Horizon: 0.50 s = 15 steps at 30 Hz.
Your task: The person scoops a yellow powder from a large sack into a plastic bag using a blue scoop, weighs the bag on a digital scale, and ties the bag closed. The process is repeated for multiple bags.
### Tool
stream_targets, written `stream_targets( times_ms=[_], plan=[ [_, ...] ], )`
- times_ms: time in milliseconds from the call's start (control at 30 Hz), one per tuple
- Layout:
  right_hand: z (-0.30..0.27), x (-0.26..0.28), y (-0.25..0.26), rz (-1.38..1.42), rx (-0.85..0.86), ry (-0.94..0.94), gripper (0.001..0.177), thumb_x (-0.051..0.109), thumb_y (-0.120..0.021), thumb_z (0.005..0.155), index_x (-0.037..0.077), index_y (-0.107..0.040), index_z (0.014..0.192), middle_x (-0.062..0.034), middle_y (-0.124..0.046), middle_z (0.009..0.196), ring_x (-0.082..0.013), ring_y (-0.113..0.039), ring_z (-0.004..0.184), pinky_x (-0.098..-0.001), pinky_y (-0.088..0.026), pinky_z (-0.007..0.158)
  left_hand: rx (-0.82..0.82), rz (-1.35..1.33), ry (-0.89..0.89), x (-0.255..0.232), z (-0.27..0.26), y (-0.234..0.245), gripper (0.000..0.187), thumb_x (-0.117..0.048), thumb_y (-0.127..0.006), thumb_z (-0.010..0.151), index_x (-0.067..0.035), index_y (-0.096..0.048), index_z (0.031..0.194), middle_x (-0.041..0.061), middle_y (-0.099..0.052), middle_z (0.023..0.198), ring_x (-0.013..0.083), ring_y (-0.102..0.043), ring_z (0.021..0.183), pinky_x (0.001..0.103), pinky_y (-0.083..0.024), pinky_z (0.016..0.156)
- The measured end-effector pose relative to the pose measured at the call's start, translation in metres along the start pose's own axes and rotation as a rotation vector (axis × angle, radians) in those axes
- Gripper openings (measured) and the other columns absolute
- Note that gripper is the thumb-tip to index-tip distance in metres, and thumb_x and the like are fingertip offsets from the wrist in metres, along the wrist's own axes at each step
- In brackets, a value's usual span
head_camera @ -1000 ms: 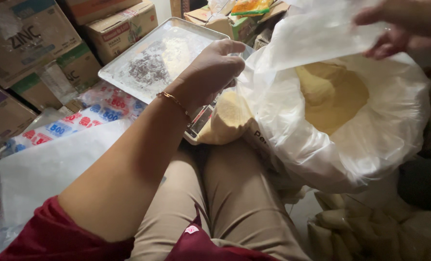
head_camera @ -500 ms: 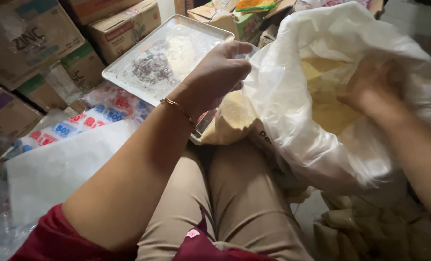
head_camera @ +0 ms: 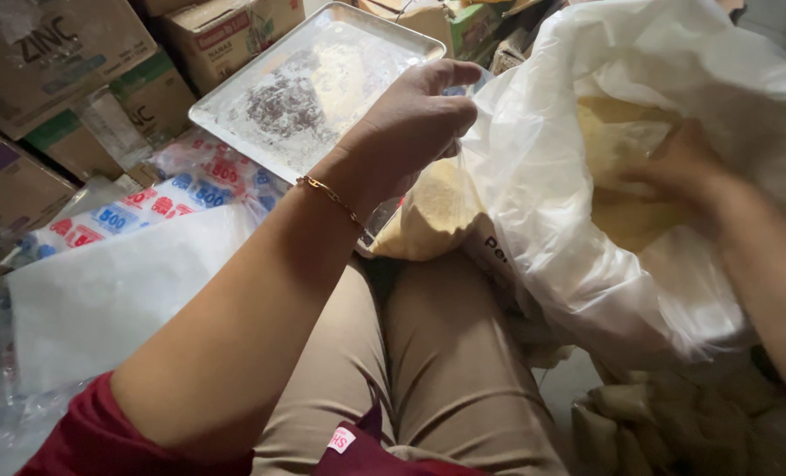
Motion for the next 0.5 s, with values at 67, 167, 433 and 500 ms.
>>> stream_targets(
  times_ms=[67,167,433,500],
  plan=[
    [-0.007,-0.011,-0.028,0.461,0.188,-0.064,0.074,0.029,-0.08,0.078,-0.003,-0.05,0.137,-0.0229,-0.069,0.116,-0.0344,-0.069,0.098,-0.0428,-0.054,0.084,-0.001,0.012,-0.002,0.0,0.001,0.0,0.06,-0.012,-0.061,0.081,0.001,-0.055,0.14,0.01,-0.068,0.101,0.0151,-0.061,0.081,0.031,-0.056,0.076],
    [-0.032,0.003,-0.071,1.111,0.571,-0.12,0.061,0.025,-0.076,0.082,-0.001,-0.054,0.133,-0.0183,-0.068,0.113,-0.0293,-0.066,0.095,-0.0386,-0.052,0.081,0.009,0.009,-0.013,0.0,0.002,0.0,0.06,-0.012,-0.061,0.082,0.001,-0.055,0.14,0.01,-0.069,0.105,0.0139,-0.062,0.084,0.03,-0.057,0.078],
    [-0.07,0.055,-0.074,0.965,0.325,0.098,0.029,0.014,-0.064,0.094,0.005,-0.066,0.121,-0.0061,-0.066,0.105,-0.0157,-0.058,0.09,-0.0272,-0.046,0.072,-0.001,0.043,-0.001,-0.001,0.001,0.004,0.06,-0.014,-0.061,0.081,-0.001,-0.055,0.139,0.008,-0.07,0.113,0.0124,-0.065,0.084,0.03,-0.058,0.076],
    [-0.093,0.071,-0.066,0.652,0.314,0.246,0.04,0.007,-0.061,0.086,0.007,-0.069,0.124,-0.0055,-0.07,0.109,-0.0148,-0.063,0.097,-0.0254,-0.051,0.079,0.0,0.045,-0.006,-0.001,0.003,0.002,0.06,-0.014,-0.062,0.081,-0.001,-0.056,0.14,0.009,-0.071,0.11,0.0129,-0.063,0.083,0.03,-0.057,0.076]
  ],
)
Point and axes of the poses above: each hand's wrist, its own z-axis towards the middle knuckle, its own y-axis out of the back of the hand, x = y × z, the point moved 10 cm from there along z, towards the middle knuckle
